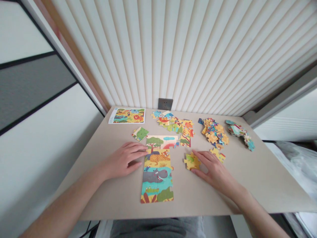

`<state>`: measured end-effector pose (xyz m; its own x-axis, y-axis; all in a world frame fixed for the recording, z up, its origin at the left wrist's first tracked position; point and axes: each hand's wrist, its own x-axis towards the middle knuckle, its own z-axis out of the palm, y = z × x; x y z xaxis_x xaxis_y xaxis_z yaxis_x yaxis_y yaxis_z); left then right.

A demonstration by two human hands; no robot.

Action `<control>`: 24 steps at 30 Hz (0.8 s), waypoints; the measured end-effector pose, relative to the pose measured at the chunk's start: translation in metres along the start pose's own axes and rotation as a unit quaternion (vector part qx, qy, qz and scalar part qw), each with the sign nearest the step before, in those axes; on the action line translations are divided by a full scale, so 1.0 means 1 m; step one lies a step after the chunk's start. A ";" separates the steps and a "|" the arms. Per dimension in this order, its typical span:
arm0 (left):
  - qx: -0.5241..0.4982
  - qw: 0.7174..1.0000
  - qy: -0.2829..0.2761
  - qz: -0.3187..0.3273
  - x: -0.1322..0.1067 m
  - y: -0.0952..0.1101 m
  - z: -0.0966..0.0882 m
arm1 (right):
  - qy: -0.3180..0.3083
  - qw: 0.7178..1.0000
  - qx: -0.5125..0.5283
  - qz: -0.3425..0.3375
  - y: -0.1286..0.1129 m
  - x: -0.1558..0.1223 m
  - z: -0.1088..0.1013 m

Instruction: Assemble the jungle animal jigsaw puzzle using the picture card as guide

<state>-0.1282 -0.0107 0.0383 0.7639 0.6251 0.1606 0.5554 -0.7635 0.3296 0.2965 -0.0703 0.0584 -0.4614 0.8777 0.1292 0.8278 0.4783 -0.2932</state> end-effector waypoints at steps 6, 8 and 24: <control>-0.002 1.000 -0.017 -0.008 0.000 0.001 -0.001 | -0.017 1.000 -0.002 -0.019 0.010 0.020 0.004; -0.005 1.000 -0.017 -0.010 0.000 0.002 -0.002 | -0.018 0.999 -0.009 -0.025 0.013 0.025 0.001; -0.024 1.000 -0.004 -0.008 -0.001 0.002 -0.002 | 0.024 0.998 -0.038 0.050 0.040 0.154 0.010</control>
<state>-0.1282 -0.0121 0.0408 0.7576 0.6359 0.1470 0.5520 -0.7445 0.3756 0.2548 0.0839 0.0568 -0.3613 0.9203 0.1498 0.8915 0.3881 -0.2336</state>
